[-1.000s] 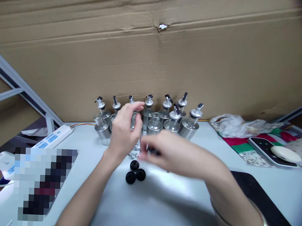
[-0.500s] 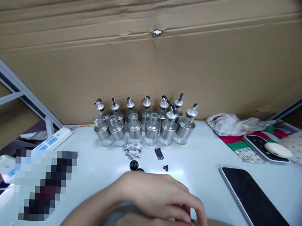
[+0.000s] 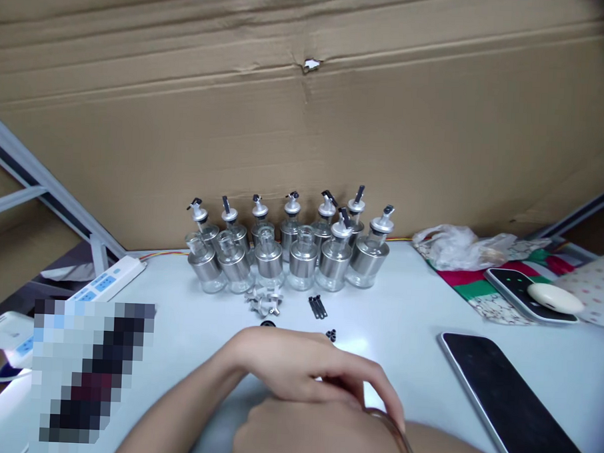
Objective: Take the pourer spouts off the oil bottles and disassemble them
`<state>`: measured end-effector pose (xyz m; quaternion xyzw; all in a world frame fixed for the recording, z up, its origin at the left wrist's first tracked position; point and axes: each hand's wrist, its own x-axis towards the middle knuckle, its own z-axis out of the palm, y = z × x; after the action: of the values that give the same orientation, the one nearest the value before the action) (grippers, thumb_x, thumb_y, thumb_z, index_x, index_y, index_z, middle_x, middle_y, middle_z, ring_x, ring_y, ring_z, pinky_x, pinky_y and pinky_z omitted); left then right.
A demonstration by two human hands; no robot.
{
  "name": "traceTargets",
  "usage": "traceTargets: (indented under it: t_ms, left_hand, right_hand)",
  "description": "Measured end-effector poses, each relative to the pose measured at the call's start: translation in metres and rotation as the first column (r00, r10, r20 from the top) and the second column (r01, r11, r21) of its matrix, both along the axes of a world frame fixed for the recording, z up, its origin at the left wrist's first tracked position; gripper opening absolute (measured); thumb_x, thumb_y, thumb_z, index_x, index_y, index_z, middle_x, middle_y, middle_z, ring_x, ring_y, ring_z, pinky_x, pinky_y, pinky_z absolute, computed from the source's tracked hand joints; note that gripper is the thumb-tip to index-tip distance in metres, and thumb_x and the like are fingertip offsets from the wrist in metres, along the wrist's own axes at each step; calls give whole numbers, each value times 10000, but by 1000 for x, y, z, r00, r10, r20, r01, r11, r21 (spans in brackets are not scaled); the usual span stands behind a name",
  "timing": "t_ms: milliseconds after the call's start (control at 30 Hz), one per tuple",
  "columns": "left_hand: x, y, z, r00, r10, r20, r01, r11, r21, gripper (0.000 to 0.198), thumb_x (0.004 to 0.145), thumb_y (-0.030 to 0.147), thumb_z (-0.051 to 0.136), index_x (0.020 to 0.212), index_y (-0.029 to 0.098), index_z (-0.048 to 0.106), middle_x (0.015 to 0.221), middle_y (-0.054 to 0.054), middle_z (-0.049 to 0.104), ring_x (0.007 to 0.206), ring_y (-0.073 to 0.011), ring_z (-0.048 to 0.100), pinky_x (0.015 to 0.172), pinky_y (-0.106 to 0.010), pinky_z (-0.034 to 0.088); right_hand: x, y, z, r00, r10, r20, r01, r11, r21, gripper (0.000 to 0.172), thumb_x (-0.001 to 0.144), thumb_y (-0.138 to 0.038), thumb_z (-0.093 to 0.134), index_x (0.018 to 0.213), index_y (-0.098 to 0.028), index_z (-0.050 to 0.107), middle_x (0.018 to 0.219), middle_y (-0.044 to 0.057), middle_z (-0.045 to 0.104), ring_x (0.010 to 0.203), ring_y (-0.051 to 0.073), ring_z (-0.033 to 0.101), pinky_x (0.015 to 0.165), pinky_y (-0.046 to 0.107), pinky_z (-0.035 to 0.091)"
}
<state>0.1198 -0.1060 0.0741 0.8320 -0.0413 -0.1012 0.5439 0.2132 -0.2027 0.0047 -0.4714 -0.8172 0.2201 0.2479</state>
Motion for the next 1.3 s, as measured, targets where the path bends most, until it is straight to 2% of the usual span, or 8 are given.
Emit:
traceTargets:
  t_ms: [167,267,400,533,633,800,1000,1300]
  left_hand:
    - [-18,13,11,997,79,-8,-79,997,7,325,925,160,383,1195,141,563,1005,-73,672,858,-153,635,734,-227,480]
    - [-30,20,17,977,212,-9,-210,973,100,300,937,201,419,1189,182,580,964,-59,688,813,-137,622,669,-213,455]
    - [-38,20,11,869,494,14,-492,868,-69,243,936,229,434,1113,174,592,944,-65,678,888,-146,615,789,-261,466]
    - [-38,6,-22,694,720,-27,-677,640,-363,256,910,380,501,966,148,595,775,-34,643,752,-135,612,735,-262,472]
    - [-45,-10,-53,630,762,-153,-695,465,-549,395,866,526,531,1012,161,573,840,-47,649,808,-159,628,748,-272,473]
    - [-60,-39,-87,557,806,-198,-684,311,-660,621,736,482,728,1254,256,470,1140,-66,561,1020,-204,580,810,-299,475]
    - [-57,-52,-98,455,873,-177,-718,242,-653,528,795,425,687,1228,223,462,859,-15,571,758,-133,612,726,-275,475]
    - [-69,-42,-102,227,965,132,-953,248,-173,325,899,357,505,1175,186,497,1027,-79,587,868,-175,596,783,-300,497]
  right_hand:
    - [-22,20,31,943,326,61,-319,942,-102,104,824,-358,645,898,-284,643,832,1,660,678,144,599,533,244,495]
    - [-26,36,61,801,583,139,-538,801,-261,61,768,-299,681,781,-259,637,596,-63,599,495,95,509,377,182,336]
    - [-22,46,78,884,459,85,-404,843,-355,286,812,-343,622,1052,-190,599,814,-5,671,641,106,568,465,166,395]
    - [-16,40,55,939,342,23,-318,896,-308,209,830,-51,499,942,-162,637,826,24,669,695,121,587,617,204,470]
    - [-7,34,32,946,225,-235,-293,903,-314,186,822,-45,502,826,-180,631,813,12,648,772,134,594,696,231,486]
    - [12,39,5,805,-226,-548,-14,916,-400,129,858,-267,533,838,-178,624,727,0,621,618,126,554,552,231,456]
    - [17,38,-7,753,-349,-557,339,933,-126,211,822,-353,604,738,-188,704,823,58,603,751,168,581,644,272,475]
    - [-1,39,-17,704,-396,-590,152,895,-420,350,853,-322,525,1187,-218,508,763,-10,554,613,125,573,562,245,488]
